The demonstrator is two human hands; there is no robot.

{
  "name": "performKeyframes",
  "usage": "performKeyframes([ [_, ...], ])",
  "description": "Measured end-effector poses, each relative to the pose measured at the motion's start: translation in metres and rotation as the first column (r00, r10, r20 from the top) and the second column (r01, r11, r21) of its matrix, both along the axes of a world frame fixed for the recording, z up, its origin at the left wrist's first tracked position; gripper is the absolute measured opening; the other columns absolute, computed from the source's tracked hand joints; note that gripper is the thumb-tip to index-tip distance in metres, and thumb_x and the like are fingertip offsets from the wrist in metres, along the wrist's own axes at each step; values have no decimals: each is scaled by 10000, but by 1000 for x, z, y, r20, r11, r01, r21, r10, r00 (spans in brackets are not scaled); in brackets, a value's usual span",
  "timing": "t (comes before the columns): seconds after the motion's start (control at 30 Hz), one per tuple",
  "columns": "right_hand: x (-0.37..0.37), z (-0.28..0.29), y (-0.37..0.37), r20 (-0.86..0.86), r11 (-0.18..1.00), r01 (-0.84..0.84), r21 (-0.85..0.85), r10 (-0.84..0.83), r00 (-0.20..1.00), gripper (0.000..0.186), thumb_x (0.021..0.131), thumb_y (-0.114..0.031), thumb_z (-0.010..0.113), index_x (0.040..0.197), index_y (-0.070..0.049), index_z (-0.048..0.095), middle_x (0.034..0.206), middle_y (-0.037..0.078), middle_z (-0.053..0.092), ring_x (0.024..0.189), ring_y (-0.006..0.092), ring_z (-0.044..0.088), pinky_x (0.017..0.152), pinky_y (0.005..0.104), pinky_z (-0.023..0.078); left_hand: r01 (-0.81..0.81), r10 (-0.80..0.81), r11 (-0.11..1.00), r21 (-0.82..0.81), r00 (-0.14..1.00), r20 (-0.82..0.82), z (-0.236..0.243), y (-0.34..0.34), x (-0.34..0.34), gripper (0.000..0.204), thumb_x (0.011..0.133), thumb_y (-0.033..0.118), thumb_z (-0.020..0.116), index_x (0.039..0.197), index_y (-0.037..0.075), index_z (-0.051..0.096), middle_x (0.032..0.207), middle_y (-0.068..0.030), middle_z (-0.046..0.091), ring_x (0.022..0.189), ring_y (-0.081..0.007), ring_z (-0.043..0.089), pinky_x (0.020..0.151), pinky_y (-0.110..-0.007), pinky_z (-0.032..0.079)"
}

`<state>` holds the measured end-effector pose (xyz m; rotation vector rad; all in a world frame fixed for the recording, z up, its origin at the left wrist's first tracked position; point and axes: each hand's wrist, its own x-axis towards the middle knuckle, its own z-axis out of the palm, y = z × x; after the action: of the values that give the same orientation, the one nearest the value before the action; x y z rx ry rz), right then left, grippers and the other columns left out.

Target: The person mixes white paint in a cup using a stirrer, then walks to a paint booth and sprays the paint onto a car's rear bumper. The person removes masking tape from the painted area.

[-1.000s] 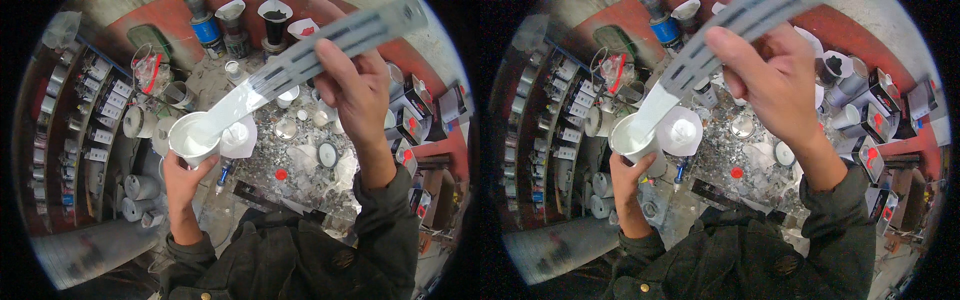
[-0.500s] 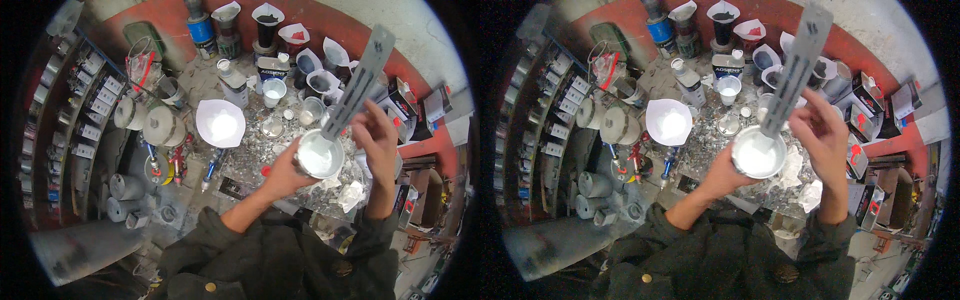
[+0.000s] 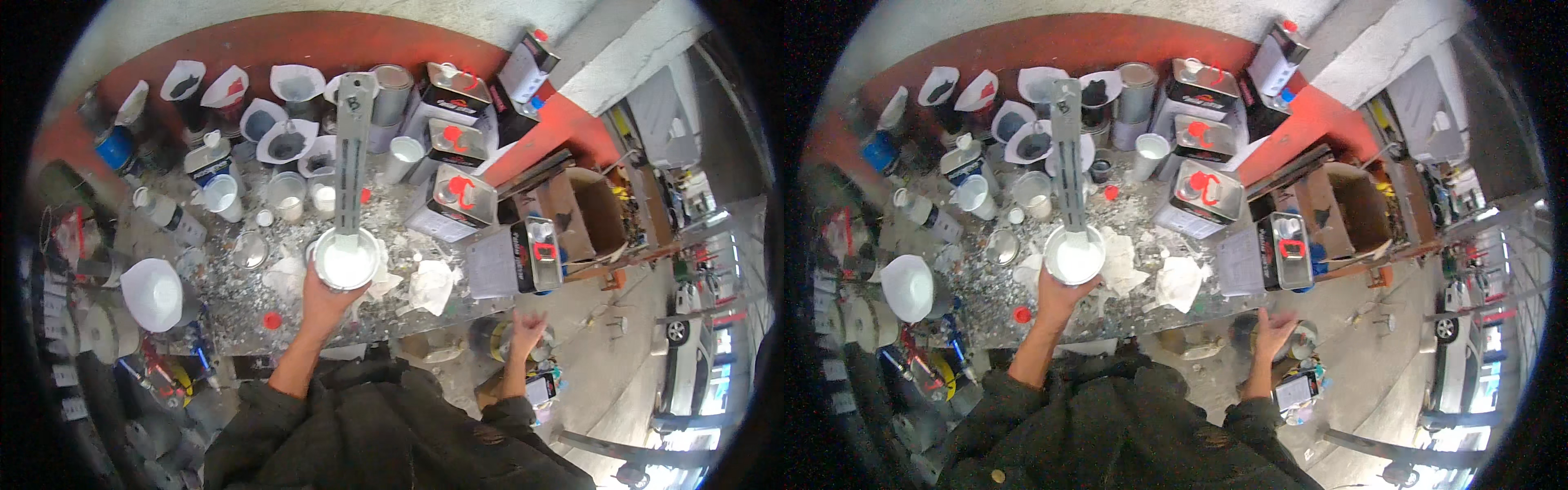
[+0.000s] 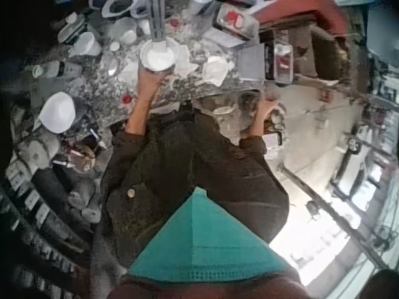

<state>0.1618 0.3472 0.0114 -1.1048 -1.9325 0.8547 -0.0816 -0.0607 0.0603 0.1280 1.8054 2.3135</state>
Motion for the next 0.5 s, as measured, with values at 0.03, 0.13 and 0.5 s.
performKeyframes([
  [0.03, -14, 8, 12, 29, 996, 9, 89, -11, 1000, 1043, 769, -167, 876, 1526, 75, 199, 1398, 209, 490, 1180, 263, 561, 986, 374, 485, -19, 20, 1000, -20, 1000, 8, 1, 11, 1, 862, 654, 100, 923, 1366, 13, 445, 1288, -115, 591, 1190, -215, 582, 1033, -364, 471],
  [0.13, -38, -26, 57, -17, 954, -120, 275, 129, 991, 1166, 735, -193, 902, 1555, 41, 105, 1489, 236, 351, 1338, 326, 421, 1083, 456, 422, -22, 21, 999, -24, 1000, -7, 11, 16, 2, 856, 665, 99, 911, 1374, 27, 438, 1288, -102, 581, 1190, -203, 571, 1034, -355, 462],
  [0.5, -94, 20, 1, -198, 967, -112, 228, 159, 967, 1121, 684, -234, 920, 1548, 18, 251, 1541, 257, 340, 1417, 349, 365, 1175, 448, 310, -169, 157, 979, -110, 981, -112, -9, -16, 5, 885, 674, 107, 897, 1417, 48, 419, 1302, -112, 578, 1200, -222, 579, 1016, -372, 478],
])
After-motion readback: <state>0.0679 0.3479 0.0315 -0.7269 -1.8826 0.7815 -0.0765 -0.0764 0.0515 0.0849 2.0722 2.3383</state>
